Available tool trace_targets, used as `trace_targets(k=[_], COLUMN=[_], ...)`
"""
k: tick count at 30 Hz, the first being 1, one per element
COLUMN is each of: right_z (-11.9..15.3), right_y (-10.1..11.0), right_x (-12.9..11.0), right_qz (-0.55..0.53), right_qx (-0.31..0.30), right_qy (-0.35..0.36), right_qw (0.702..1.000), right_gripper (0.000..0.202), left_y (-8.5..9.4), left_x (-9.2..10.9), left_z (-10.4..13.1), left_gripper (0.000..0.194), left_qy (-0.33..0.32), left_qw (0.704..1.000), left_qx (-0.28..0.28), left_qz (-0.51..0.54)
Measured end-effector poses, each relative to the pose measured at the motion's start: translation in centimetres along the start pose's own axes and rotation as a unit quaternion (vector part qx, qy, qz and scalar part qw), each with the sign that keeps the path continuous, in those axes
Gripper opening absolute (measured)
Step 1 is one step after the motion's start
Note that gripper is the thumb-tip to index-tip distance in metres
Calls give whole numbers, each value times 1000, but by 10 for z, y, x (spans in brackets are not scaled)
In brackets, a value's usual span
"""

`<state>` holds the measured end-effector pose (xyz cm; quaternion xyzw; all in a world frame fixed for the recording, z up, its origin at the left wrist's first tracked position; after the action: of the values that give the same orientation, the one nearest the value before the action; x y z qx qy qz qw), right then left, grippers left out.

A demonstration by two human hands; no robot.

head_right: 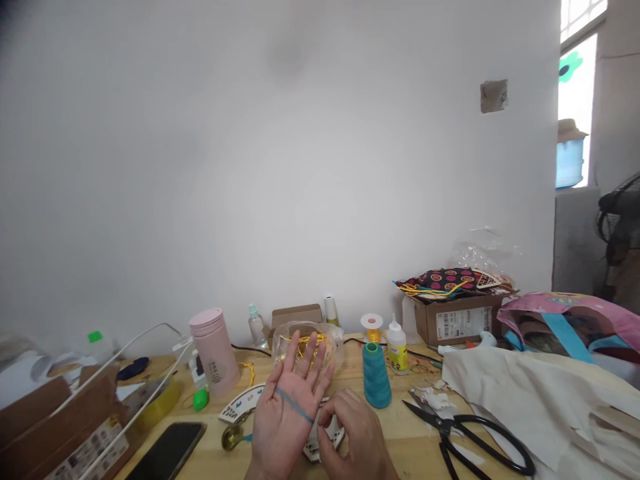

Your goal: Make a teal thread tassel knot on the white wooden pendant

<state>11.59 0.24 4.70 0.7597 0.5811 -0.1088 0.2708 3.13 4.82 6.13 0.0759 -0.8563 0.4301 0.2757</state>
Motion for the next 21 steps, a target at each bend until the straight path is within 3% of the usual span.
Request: trace_targets(k=[11, 21], right_z=[-2, 2], right_y=[2, -1], right_x=[-5, 3], right_qz=[11, -3], right_qx=[1, 8], right_qy=[10, -51], right_qw=[1000, 999], right_gripper=[10, 9], left_y=[-3, -5], left_x=[-2, -3], left_z=[-1, 0], left_gripper=[40, 42], left_qy=[9, 7], left_qw=[1000, 999], left_qx=[3, 21], left_qz=[-26, -43])
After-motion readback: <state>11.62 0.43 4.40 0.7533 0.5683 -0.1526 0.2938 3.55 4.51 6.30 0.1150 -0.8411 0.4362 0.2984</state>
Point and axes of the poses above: each hand's wrist, its own z-axis away from the middle knuckle, its own y-axis out of the back of the hand, x = y × z, the point moved 6 cm from there along -z, towards the middle knuckle, and after that the axes turned 13 degrees about -z, right-handed, at the moved point
